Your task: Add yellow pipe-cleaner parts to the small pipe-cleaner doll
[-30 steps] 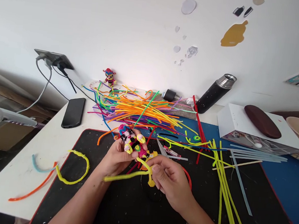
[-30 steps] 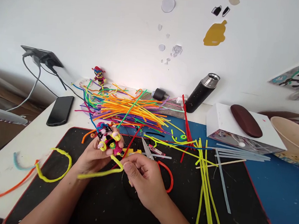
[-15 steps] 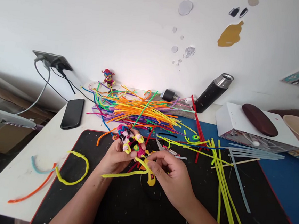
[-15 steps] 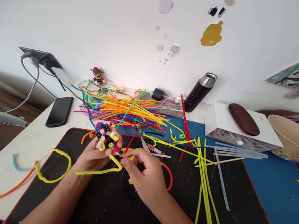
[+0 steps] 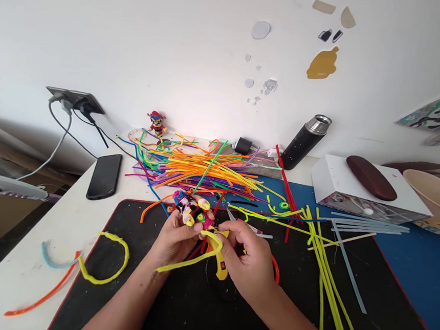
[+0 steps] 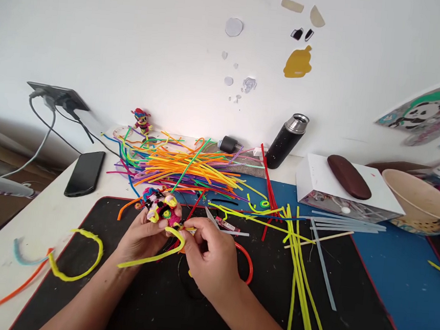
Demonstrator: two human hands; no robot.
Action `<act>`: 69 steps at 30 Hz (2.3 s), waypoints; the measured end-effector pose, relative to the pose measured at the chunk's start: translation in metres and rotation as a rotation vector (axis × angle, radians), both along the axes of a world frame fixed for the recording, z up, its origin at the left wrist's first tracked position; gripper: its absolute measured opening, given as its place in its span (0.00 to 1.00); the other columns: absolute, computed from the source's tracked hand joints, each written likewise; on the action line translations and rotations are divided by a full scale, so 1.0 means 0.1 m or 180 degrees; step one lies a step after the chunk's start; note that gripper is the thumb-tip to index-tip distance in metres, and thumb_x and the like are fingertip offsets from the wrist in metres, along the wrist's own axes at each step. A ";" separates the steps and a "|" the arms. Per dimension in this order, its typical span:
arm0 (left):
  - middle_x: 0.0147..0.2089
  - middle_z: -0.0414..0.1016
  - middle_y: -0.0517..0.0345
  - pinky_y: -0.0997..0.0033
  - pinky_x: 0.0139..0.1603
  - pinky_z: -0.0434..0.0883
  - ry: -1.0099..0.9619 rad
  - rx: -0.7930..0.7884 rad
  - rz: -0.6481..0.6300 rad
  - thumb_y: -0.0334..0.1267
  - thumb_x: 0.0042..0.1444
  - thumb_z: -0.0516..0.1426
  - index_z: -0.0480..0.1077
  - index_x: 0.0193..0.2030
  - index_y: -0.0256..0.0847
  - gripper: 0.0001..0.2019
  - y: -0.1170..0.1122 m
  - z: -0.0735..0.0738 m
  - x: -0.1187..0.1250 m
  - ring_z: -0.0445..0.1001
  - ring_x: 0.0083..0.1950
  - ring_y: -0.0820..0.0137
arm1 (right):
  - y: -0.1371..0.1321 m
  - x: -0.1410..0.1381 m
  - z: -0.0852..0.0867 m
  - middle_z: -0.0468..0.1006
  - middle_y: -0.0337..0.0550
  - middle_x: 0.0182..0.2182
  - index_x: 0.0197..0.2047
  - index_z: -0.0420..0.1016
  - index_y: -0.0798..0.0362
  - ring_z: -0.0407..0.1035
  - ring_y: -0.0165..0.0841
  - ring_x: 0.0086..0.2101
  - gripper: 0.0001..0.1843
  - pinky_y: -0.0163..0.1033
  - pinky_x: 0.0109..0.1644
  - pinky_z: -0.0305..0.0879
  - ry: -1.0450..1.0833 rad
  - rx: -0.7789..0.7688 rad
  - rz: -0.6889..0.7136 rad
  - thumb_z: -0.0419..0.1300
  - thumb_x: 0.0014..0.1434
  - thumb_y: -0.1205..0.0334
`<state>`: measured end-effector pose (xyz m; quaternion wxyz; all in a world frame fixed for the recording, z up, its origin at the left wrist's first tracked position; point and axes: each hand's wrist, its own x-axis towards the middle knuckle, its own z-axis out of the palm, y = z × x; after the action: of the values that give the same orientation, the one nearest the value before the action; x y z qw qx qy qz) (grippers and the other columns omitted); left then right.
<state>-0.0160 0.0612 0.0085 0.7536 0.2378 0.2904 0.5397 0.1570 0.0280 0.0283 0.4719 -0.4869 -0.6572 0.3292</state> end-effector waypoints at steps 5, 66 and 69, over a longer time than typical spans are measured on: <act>0.38 0.82 0.56 0.79 0.32 0.74 -0.0006 0.0003 0.0011 0.34 0.46 0.76 0.74 0.48 0.41 0.24 -0.01 0.00 0.02 0.77 0.31 0.74 | 0.02 0.00 -0.04 0.65 0.30 0.21 0.41 0.78 0.52 0.63 0.28 0.20 0.04 0.32 0.26 0.60 -0.0113 0.0067 -0.0060 0.61 0.69 0.64; 0.47 0.79 0.53 0.65 0.46 0.77 0.1815 0.1032 0.0160 0.38 0.55 0.72 0.77 0.50 0.44 0.17 -0.14 -0.01 -0.02 0.78 0.44 0.62 | 0.06 0.26 0.08 0.65 0.30 0.20 0.42 0.79 0.49 0.62 0.29 0.20 0.07 0.35 0.26 0.54 -0.0970 -0.0517 0.0211 0.59 0.69 0.60; 0.46 0.80 0.54 0.66 0.45 0.77 0.1824 0.0982 0.0143 0.36 0.55 0.72 0.76 0.51 0.44 0.18 -0.14 -0.01 -0.01 0.78 0.43 0.63 | 0.05 0.26 0.06 0.65 0.29 0.20 0.43 0.78 0.48 0.62 0.29 0.20 0.05 0.35 0.27 0.54 -0.1098 -0.0507 0.0228 0.60 0.68 0.61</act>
<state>-0.0165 0.0477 0.0074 0.5842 0.4850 0.4106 0.5050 0.1828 0.0331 0.0346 0.3002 -0.5482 -0.7171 0.3084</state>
